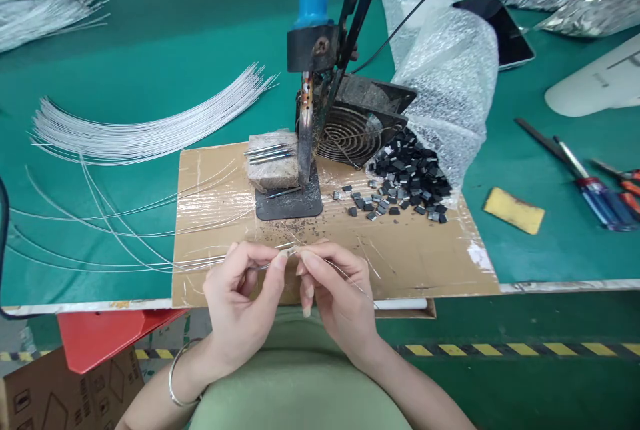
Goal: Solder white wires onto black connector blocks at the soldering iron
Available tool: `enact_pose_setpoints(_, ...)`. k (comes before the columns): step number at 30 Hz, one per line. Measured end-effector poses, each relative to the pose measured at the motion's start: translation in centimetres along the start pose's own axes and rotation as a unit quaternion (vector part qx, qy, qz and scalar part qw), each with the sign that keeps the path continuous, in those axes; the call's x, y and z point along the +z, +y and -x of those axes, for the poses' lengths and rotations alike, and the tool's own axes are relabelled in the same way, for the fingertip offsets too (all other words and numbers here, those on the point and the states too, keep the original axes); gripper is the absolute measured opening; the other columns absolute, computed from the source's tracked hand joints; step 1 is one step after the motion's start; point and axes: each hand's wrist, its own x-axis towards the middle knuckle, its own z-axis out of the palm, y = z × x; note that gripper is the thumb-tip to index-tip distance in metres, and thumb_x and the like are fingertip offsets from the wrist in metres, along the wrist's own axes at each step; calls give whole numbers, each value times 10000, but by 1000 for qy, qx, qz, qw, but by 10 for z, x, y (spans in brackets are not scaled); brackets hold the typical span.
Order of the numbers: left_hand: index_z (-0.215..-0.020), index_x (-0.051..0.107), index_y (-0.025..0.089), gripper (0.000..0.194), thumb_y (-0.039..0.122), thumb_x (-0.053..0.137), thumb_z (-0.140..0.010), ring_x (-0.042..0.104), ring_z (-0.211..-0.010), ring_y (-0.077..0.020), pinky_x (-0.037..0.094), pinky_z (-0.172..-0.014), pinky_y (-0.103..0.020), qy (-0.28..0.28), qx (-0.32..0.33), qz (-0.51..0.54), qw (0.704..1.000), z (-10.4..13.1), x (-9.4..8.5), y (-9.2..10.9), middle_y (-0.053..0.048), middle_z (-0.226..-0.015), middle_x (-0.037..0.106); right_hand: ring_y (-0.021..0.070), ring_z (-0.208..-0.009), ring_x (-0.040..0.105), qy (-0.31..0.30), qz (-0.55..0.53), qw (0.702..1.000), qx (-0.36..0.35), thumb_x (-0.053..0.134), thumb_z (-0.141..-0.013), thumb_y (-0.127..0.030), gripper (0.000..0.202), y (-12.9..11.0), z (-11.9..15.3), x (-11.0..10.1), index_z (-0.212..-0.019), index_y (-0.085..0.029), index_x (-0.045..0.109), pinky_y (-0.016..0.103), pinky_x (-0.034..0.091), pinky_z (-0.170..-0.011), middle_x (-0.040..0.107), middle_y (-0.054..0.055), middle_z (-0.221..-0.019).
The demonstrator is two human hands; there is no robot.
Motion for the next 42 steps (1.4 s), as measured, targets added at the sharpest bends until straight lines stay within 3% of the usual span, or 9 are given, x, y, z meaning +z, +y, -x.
enact_pose_setpoints(6,-850,715,202,92,232,720,-937,444,-499,-83,338,-455,-212,-9,-18,15,1000,-1,-2,1,18,-657,629,94,-445,605,-13,41,999,7,794,-884,-354,134,-1,-1,-10,-896,-236,858,198,548,-369,691,-3,-705)
enact_pose_setpoints(12,-823,707,196,105,203,723,-927,398,-488,-67,301,-444,-203,-25,-11,16,999,-3,-4,5,34,-630,601,82,-407,602,-24,88,995,-40,801,-886,-308,109,-1,-3,-11,-816,-236,843,196,540,-372,677,-16,-705)
enact_pose_setpoints(15,-814,700,188,113,181,715,-926,456,-507,-70,332,-456,-189,-31,-18,30,999,-4,-4,8,28,-639,628,80,-408,606,-25,94,994,-47,793,-892,-295,96,-2,-3,-9,-830,-242,843,194,546,-378,667,-21,-705)
enact_pose_setpoints(18,-815,703,178,108,173,713,-922,511,-524,-77,355,-463,-182,-30,-23,42,998,-5,-3,10,18,-646,650,91,-413,608,-24,95,994,-44,798,-885,-315,105,-3,-2,-8,-835,-234,842,211,559,-378,671,-13,-701)
enact_pose_setpoints(29,-819,704,189,111,197,713,-929,450,-509,-73,338,-461,-197,-35,-25,27,999,-4,-6,10,27,-647,634,86,-405,593,-29,113,993,-22,794,-889,-336,150,-5,-1,-10,-813,-207,811,205,542,-375,653,-21,-682)
enact_pose_setpoints(34,-823,694,190,112,201,713,-933,436,-516,-79,326,-457,-216,-36,-22,16,999,-2,-7,7,27,-644,603,79,-422,581,6,84,996,-17,795,-893,-346,135,-4,-3,-16,-846,-225,834,198,525,-366,676,-12,-707)
enact_pose_setpoints(39,-853,679,218,108,151,700,-936,398,-512,-87,319,-490,-263,-55,21,-54,997,-1,-15,14,44,-630,564,120,-459,602,57,61,993,-88,713,-929,-485,332,-22,-10,-32,-854,-195,855,240,547,-380,711,42,-675)
enact_pose_setpoints(42,-926,710,224,161,76,739,-867,438,-526,-95,365,-563,-303,-55,129,-137,981,1,-27,29,41,-667,619,130,-488,602,116,66,981,-141,680,-926,-525,390,-37,-15,-50,-847,-185,855,243,535,-389,709,55,-661)
